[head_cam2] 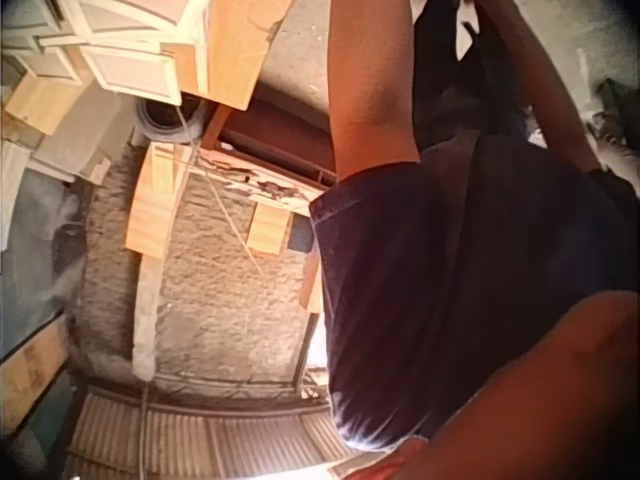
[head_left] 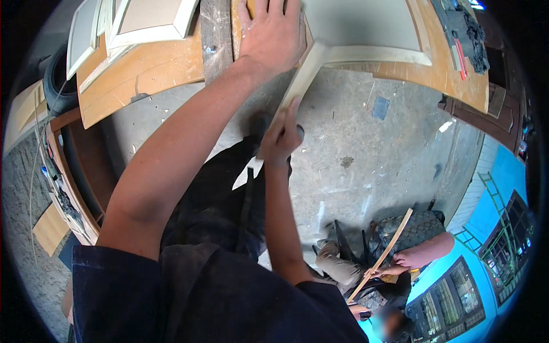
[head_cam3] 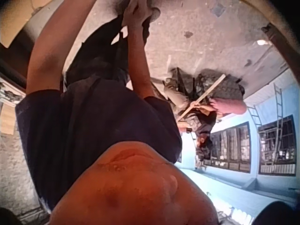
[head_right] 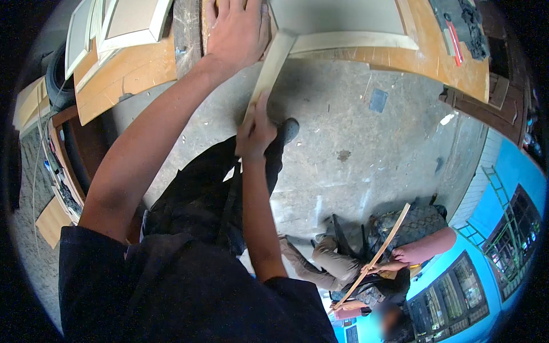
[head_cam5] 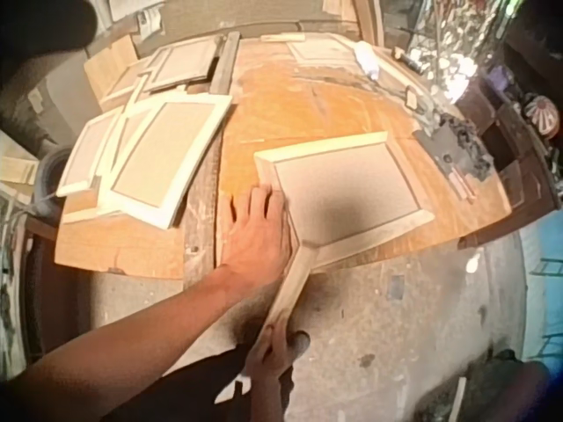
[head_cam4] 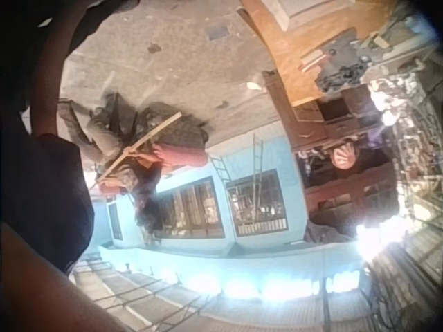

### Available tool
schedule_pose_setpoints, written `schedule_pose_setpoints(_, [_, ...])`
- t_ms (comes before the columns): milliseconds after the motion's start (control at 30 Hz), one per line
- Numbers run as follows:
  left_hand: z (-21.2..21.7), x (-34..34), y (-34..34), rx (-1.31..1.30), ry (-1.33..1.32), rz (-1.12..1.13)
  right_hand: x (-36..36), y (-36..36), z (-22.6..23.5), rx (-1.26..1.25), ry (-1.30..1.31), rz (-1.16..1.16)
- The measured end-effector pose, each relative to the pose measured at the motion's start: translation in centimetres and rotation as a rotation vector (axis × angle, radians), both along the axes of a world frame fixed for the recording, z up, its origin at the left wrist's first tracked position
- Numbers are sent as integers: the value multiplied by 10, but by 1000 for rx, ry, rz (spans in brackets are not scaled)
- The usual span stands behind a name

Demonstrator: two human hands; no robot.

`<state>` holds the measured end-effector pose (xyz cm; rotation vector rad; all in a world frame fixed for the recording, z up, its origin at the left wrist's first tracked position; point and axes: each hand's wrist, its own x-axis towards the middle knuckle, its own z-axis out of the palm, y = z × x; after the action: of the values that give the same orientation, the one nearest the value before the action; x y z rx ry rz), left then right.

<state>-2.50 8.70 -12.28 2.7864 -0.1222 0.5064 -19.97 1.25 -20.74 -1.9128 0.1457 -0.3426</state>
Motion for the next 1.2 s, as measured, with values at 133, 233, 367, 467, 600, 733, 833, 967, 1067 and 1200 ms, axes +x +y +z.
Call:
schedule_pose_setpoints(133, [-11,1,-2,36,-36,5,76,-12,10,-60,-86,-16])
schedule_pose_setpoints(233, [3,-1,-4,-6,59,-11,57,-10,7,-75,-87,-92])
schedule_pose_setpoints(367, [1,2,1,46,36,-6,3,0,-17,-25,-39,8])
schedule_pose_setpoints(467, [-5,7,4,41,5,-25,54,-8,3,-29,-41,1])
schedule_pose_setpoints(600, [10,-1,-2,19,100,-28,80,-10,17,-50,-135,-95])
schedule_pose_setpoints(733, [-3,-1,0,38,-12,-12,0,3,-23,-42,-129,-44])
schedule_pose_setpoints(833, [0,0,0,-25,36,-20,28,-5,-10,-98,-161,-51])
schedule_pose_setpoints(967, [-6,-3,4,39,-10,-6,91,-7,30,-6,36,-101])
schedule_pose_setpoints(1067, [8,1,-5,-21,53,-5,5,-2,-14,-89,-98,-96])
schedule_pose_setpoints(1200, [-2,-5,-4,5,-41,-4,19,-2,-4,-79,34,-30])
